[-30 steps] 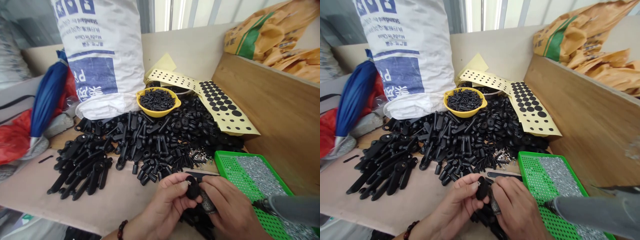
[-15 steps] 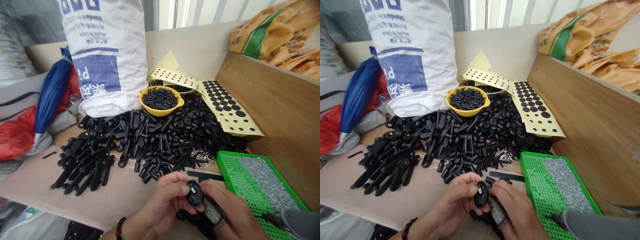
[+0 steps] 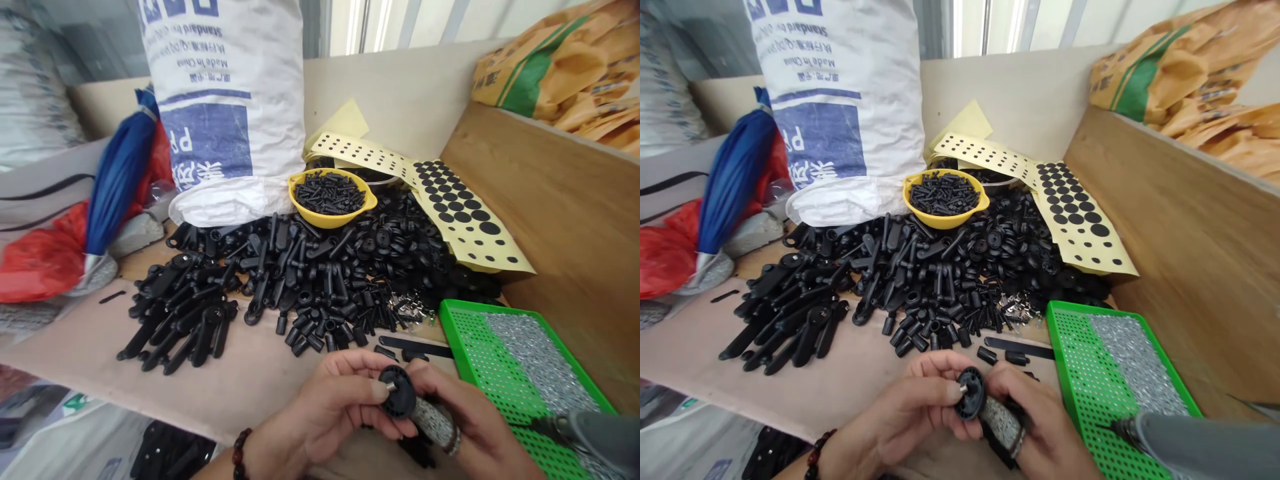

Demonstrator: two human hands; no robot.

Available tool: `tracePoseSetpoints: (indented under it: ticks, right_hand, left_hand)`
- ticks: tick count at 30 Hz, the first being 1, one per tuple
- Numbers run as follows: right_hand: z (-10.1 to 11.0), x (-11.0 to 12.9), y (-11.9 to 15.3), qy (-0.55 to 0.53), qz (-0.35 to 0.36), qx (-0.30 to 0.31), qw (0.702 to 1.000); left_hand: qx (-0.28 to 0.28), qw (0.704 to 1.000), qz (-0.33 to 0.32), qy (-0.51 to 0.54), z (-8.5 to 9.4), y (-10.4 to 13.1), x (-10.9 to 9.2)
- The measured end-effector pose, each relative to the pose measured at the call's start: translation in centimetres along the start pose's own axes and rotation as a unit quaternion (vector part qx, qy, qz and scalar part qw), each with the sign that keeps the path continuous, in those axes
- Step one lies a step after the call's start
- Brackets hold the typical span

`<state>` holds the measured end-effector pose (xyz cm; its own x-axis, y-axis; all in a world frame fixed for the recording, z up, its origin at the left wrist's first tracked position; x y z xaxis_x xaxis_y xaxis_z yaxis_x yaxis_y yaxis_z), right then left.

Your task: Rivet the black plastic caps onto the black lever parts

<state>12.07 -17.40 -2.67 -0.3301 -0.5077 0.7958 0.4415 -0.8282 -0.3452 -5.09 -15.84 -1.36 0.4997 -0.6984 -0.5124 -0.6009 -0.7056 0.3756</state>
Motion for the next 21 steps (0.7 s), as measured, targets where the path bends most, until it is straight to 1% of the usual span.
tracePoseSetpoints:
  ticks: [2,4,7,10,13,15,17,21]
  right_hand:
    - [-0.2,0.3,0.0,0.023,0.028,-0.027,0.999]
    - [-0.6,0.5,0.1,0.052,0.052,-0.040,0.996]
    - [-1.2,0.5,0.7,0.111,0.081,-0.069,0.988]
    - [-1.7,0.5,1.0,0.199,0.114,-0.102,0.968]
    - [-1.8,0.8,0.9,0.269,0.166,-0.113,0.942]
    - [-1.8,1.1,0.6,0.276,0.176,-0.110,0.938]
    - [-2.0,1.5,0.4,0.268,0.175,-0.102,0.942]
    - [-2.9,2.0,0.5,0.260,0.177,-0.102,0.944]
  left_hand:
    - [-0.011,1.000,-0.006,0.002,0.0,0.1,0.1]
    - [-0.018,1.000,-0.020,0.007,0.1,0.2,0.2]
    - [-0.037,0.998,-0.042,0.007,0.1,0.5,0.4]
    - [-0.053,0.997,-0.049,-0.001,0.2,1.0,0.6]
    - [-0.059,0.997,-0.043,-0.013,0.4,1.5,0.7]
    - [-0.073,0.996,-0.038,-0.022,0.4,1.9,0.7]
    - [-0.095,0.994,-0.041,-0.039,0.5,2.3,0.7]
    - [-0.139,0.987,-0.049,-0.069,0.9,3.5,0.6]
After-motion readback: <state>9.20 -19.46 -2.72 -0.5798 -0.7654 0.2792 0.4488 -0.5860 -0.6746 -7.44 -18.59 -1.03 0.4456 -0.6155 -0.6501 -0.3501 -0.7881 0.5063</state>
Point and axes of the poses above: each hand's wrist, its own y-axis away from the middle knuckle, its own z-axis out of the back of the hand, x = y × z, the point moved 1 cm from there along -y, towards the middle knuckle
